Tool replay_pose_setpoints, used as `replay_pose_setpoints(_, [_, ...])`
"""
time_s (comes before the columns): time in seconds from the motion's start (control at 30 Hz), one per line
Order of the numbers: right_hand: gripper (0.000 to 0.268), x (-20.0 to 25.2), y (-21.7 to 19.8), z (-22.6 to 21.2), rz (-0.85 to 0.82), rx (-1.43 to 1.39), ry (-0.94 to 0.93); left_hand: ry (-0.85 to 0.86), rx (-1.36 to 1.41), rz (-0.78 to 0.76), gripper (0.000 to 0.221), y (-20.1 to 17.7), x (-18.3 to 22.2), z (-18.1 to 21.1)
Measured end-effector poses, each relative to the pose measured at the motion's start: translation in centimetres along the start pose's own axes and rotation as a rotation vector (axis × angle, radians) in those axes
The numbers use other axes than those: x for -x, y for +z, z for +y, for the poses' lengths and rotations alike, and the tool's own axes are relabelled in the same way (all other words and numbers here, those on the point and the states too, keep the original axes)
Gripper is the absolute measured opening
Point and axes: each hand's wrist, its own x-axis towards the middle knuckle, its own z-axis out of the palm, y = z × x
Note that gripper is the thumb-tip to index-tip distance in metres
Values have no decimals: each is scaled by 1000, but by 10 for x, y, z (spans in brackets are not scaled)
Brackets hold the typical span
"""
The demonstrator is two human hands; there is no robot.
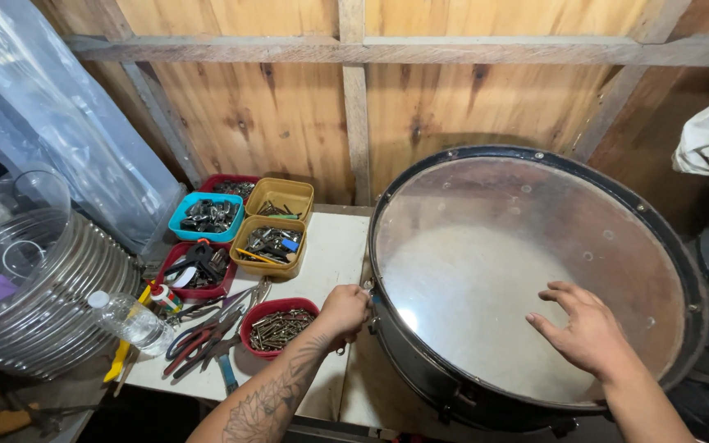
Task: Tightening the tension rods on a drum using a small wrench
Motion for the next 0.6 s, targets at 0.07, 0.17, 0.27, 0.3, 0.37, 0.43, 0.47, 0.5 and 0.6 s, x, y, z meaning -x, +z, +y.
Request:
replay_pose_setpoints(0.07, [57,3,-5,-4,-29,-3,23,87,-140,41,34,4,-13,-10])
replay_pose_setpoints(0.17, [58,4,-10,-12,-69,3,57,163,-302,60,20,-1,1,-1])
replay_pose_setpoints(0.27, [58,3,-8,-8,-68,10,58,187,-458,6,15,-13,11,11])
replay_pose_setpoints(0.3, [58,2,-5,-6,-51,6,42,225,-594,-16,18,-19,11,13])
replay_pose_setpoints(0.37, [58,5,-8,-9,-57,5,46,269,-699,-37,16,-28,5,11])
replay_pose_setpoints(0.43, [58,4,-7,-9,-62,2,51,314,-806,-57,16,-37,-15,3])
replay_pose_setpoints(0.47, [57,2,-5,-7,-44,8,40,439,-962,-32,23,-40,-31,-5])
replay_pose_setpoints(0.5, [56,1,-2,-5,-27,14,29,562,-1115,-7,29,-44,-47,-14])
replay_pose_setpoints(0.6, [58,1,-4,-8,-43,39,28,826,-1172,98,26,-44,-95,-48])
